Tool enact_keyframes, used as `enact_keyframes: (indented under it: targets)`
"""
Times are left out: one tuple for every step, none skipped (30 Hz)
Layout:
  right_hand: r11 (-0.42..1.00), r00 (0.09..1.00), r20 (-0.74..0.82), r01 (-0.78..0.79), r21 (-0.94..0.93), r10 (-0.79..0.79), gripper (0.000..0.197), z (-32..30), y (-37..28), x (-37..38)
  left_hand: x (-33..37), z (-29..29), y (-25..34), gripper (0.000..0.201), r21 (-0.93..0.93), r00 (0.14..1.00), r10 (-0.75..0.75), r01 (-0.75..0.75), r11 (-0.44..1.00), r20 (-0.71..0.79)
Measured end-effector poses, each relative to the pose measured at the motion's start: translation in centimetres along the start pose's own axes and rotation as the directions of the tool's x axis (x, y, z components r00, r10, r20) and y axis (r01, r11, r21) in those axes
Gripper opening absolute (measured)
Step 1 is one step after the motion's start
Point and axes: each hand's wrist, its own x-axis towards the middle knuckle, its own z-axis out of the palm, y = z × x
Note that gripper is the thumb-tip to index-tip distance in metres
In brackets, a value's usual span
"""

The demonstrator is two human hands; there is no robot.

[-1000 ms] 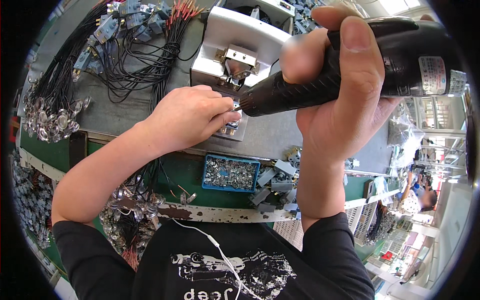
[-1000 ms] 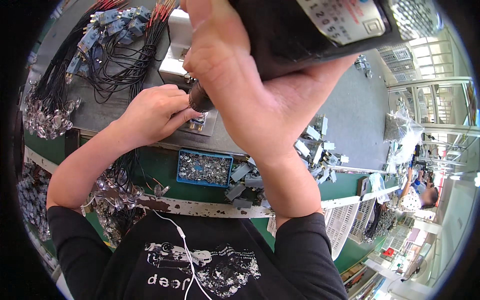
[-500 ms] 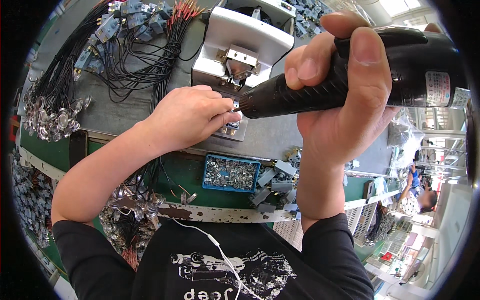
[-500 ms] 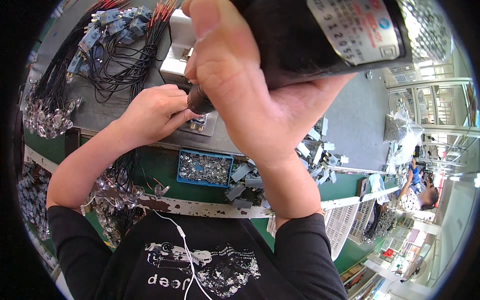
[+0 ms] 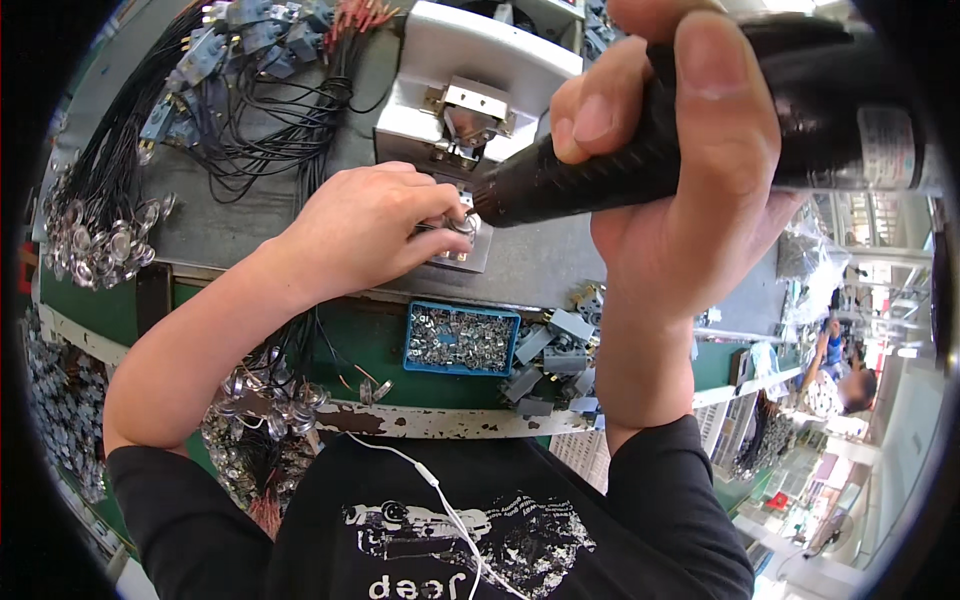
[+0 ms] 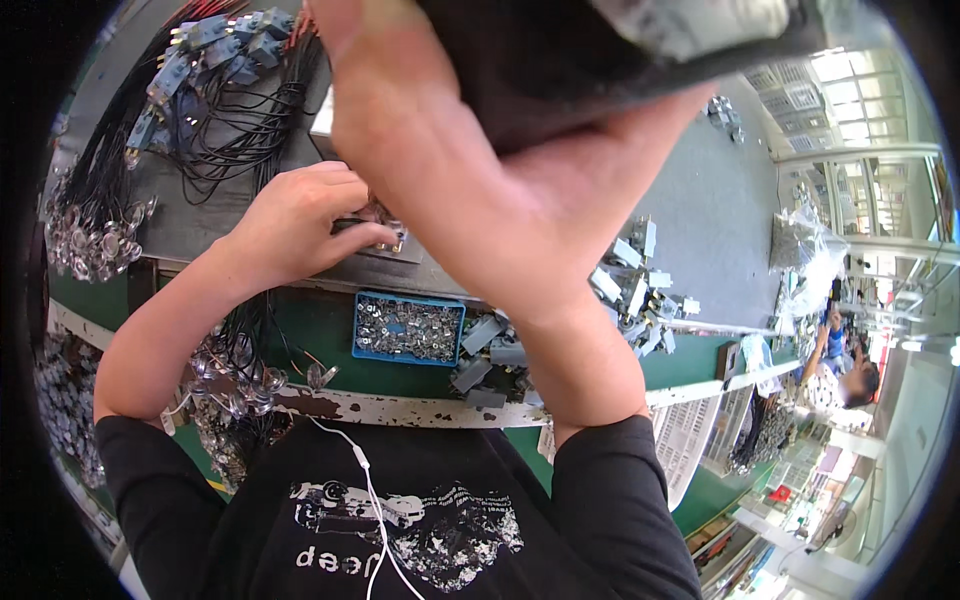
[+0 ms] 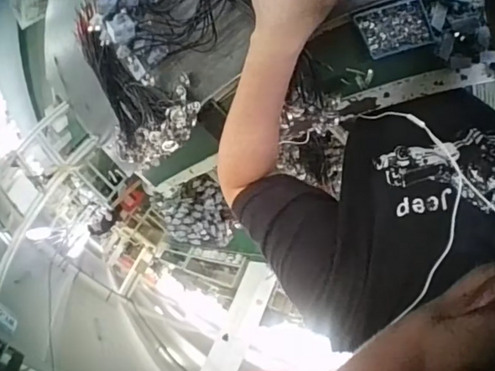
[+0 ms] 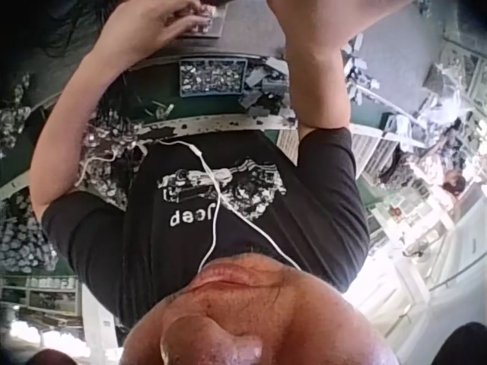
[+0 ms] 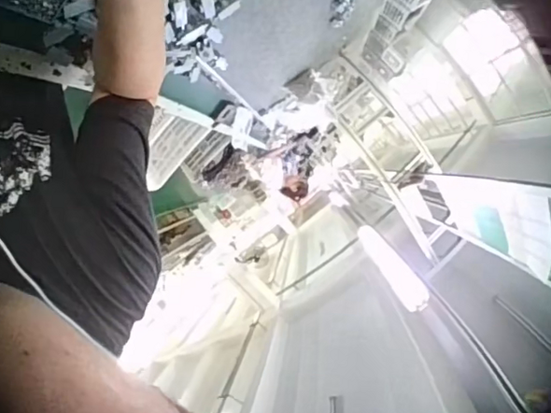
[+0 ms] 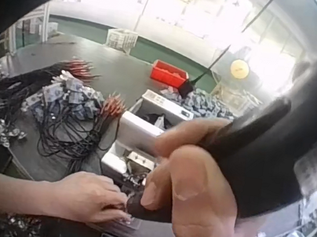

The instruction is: The user is assembling electronic components onto circuit boards and securing them using a handheld power tool on a factory production floor.

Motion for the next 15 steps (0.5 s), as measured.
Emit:
enact_keyframes:
  targets:
    - [1.0, 0.999, -0.028, -0.018, -0.005, 0.018, 0.022, 0.1, 0.0, 0.0, 0.0, 0.0, 0.0, 0.025, -0.006, 1.0, 0.013, -0.013, 1.0, 0.013]
    - [0.999, 0.998, -0.056, -0.036, -0.01, 0.035, 0.022, 0.1, 0.0, 0.1, -0.1, 0.0, 0.0, 0.021, -0.045, 1.0, -0.014, 0.015, 0.999, 0.009]
    - [0.998, 0.995, -0.086, -0.054, -0.014, 0.052, 0.022, 0.2, 0.1, 0.2, -0.3, 0.1, -0.1, 0.022, -0.085, 0.999, -0.042, 0.043, 0.996, 0.008]
    - [0.998, 0.991, -0.112, -0.068, -0.014, 0.066, 0.022, 0.3, 0.2, 0.3, -0.3, 0.3, -0.2, 0.021, -0.065, 0.999, -0.035, 0.033, 0.997, -0.032]
    - [0.997, 0.987, -0.138, -0.082, -0.014, 0.079, 0.023, 0.3, 0.4, 0.3, -0.3, 0.3, -0.2, 0.021, -0.067, 0.999, -0.024, 0.023, 0.998, -0.021]
    - [0.983, 0.983, -0.102, 0.164, 0.084, -0.155, 0.026, 0.3, 1.8, 0.1, -0.3, 0.2, -0.1, 0.021, -0.073, 0.999, -0.035, 0.033, 0.997, -0.021]
    - [0.983, 0.981, -0.111, 0.166, 0.078, -0.157, 0.026, 0.3, 2.2, 0.3, -0.2, 0.1, 0.0, 0.021, -0.078, 0.999, -0.048, 0.046, 0.996, -0.023]
    - [0.983, 0.982, -0.069, 0.177, 0.052, -0.174, 0.026, 0.3, 2.4, 0.4, -0.1, 0.2, 0.0, 0.021, -0.078, 0.999, -0.041, 0.039, 0.996, -0.017]
    - [0.982, 0.982, -0.024, 0.189, 0.027, -0.188, 0.026, 0.1, 2.6, 0.5, 0.0, 0.2, 0.0, 0.021, -0.077, 0.999, -0.04, 0.038, 0.996, -0.016]
    - [0.982, 0.982, -0.028, 0.19, 0.026, -0.189, 0.026, 0.0, 2.6, 0.6, 0.0, 0.2, 0.0, 0.021, -0.076, 0.999, -0.042, 0.041, 0.996, -0.017]
    - [0.985, 0.984, -0.027, 0.175, 0.004, -0.175, 0.022, -0.1, 2.6, 0.8, 0.1, 0.2, 0.1, 0.021, -0.076, 0.999, -0.041, 0.039, 0.996, -0.016]
    - [0.987, 0.987, -0.026, 0.161, -0.018, -0.161, 0.018, -0.1, 2.5, 0.9, 0.2, 0.2, 0.2, 0.021, -0.074, 0.999, -0.044, 0.043, 0.996, -0.012]
    - [0.989, 0.989, -0.023, 0.146, -0.035, -0.147, 0.014, -0.1, 2.5, 1.0, 0.1, 0.1, 0.3, 0.021, -0.07, 0.999, -0.051, 0.051, 0.996, -0.01]
    - [0.989, 0.989, -0.022, 0.147, -0.031, -0.148, 0.014, 0.1, 2.6, 1.0, 0.1, 0.1, 0.3, 0.021, -0.067, 0.998, -0.054, 0.053, 0.996, -0.011]
    - [0.988, 0.987, -0.046, 0.15, -0.036, -0.152, 0.013, 0.3, 2.6, 0.9, 0.1, 0.1, 0.3, 0.021, -0.067, 0.998, -0.06, 0.059, 0.996, -0.012]
